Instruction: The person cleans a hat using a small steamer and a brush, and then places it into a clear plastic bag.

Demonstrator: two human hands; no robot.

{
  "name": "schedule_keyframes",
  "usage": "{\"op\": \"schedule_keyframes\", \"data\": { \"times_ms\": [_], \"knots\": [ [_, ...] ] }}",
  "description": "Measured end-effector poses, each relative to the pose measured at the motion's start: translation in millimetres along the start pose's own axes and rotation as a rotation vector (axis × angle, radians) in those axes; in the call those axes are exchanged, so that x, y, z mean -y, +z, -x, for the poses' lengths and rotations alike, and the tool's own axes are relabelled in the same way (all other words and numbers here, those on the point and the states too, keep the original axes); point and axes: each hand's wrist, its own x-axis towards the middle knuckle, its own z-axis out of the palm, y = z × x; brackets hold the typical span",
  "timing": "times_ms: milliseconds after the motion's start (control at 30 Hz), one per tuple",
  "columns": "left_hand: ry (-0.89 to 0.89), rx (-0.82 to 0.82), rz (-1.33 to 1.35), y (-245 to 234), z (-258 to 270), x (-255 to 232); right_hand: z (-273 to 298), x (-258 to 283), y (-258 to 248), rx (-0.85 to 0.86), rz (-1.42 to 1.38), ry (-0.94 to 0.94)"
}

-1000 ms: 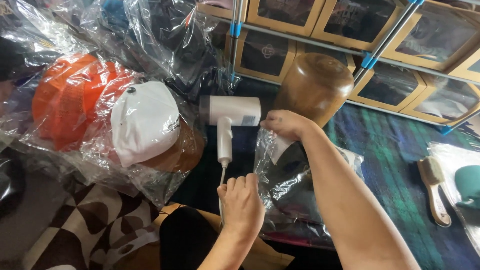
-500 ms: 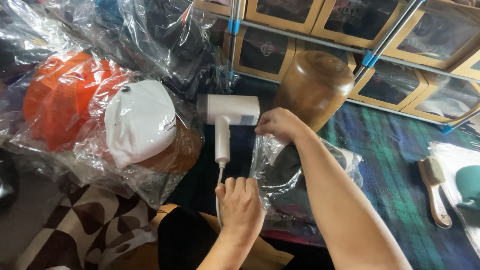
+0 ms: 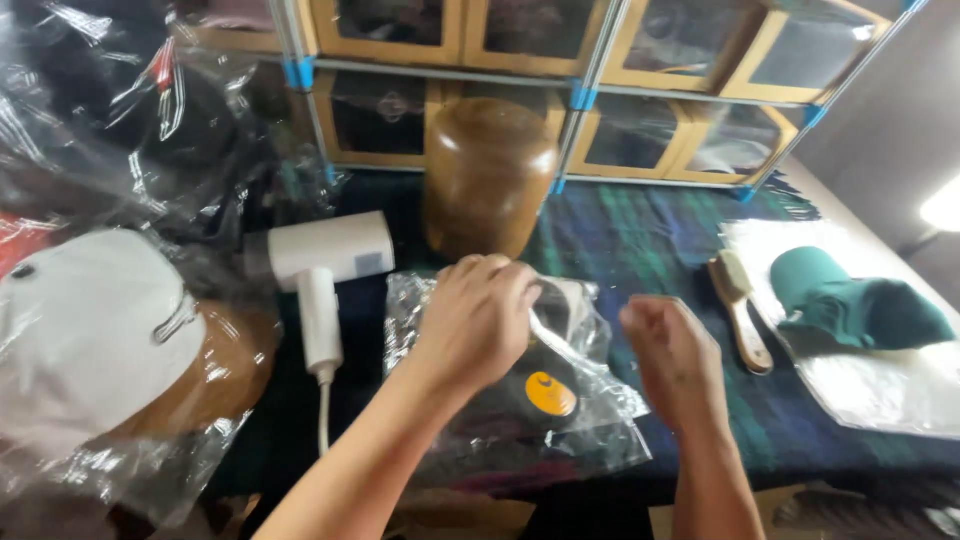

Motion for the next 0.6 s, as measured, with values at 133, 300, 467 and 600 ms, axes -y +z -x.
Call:
{"op": "schedule_keyframes", "data": {
  "times_ms": [133, 300, 467, 600],
  "knots": [
    [-0.122, 0.786, 0.218, 59, -90, -26, 35, -9, -3, 0.240, 0.015, 0.537],
    [-0.310, 1.300, 0.357, 119, -131, -36, 66, -44, 11, 0.212, 0.109, -0.019],
    [-0.118, 1.573, 0.169, 127, -148, -45, 79, -54, 14, 0.218, 0.265, -0.100],
    [-0.057, 1.622, 0.084, 126, -151, -46, 81, -58, 20, 0.291, 0.308, 0.033]
  ]
}}
